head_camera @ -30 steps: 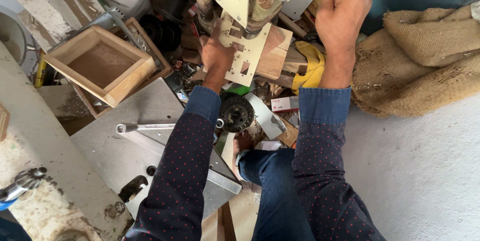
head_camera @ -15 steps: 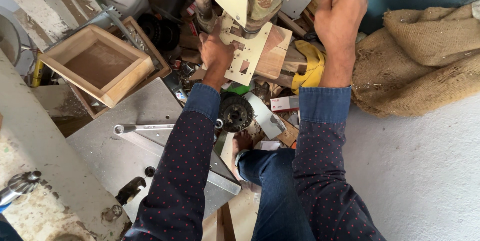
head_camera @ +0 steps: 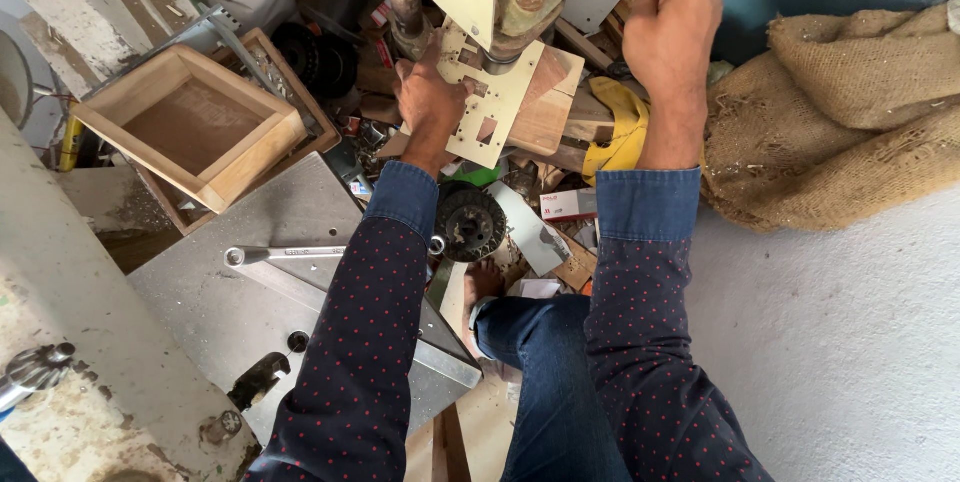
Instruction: The person holds a rectangular wooden panel against a drill press table and drills holes through it, repositioning the panel between holes. They then set the panel on their lap and mark it with a pen, before returning it to the drill press to drill more holes.
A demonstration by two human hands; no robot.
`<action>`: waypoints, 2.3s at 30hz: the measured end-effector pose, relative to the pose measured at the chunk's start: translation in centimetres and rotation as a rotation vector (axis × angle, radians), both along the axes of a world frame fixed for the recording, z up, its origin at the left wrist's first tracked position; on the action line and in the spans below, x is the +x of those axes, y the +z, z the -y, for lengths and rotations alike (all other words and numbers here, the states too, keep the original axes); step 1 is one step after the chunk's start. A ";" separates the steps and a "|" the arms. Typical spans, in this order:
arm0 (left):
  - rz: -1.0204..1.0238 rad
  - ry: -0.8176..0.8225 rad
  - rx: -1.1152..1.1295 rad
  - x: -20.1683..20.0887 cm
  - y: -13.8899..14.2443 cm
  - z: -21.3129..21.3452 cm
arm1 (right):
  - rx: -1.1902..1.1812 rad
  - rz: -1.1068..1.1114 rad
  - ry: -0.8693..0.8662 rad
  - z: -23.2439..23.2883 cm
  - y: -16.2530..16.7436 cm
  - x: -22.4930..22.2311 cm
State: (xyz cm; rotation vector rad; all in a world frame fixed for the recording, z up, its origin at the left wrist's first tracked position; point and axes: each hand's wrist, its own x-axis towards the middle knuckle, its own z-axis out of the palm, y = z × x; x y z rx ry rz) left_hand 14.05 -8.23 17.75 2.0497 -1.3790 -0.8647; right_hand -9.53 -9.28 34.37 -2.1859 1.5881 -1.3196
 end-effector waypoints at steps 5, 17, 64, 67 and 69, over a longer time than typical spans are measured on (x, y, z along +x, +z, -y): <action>0.007 0.002 0.002 -0.1 -0.7 0.1 | 0.065 0.074 0.000 0.5 -1.3 -0.2; 0.011 0.019 -0.088 -0.1 -1.0 -0.5 | 0.009 0.016 -0.035 1.7 -5.0 -0.2; 0.161 -0.176 0.268 -1.0 4.3 -2.9 | -0.045 0.213 0.014 2.4 -9.4 0.9; 0.163 -0.175 0.269 -0.9 4.3 -2.8 | 0.000 0.319 0.061 2.6 -9.7 1.2; 0.165 -0.187 0.286 -0.8 4.4 -2.8 | -0.015 0.248 0.029 2.7 -9.7 1.2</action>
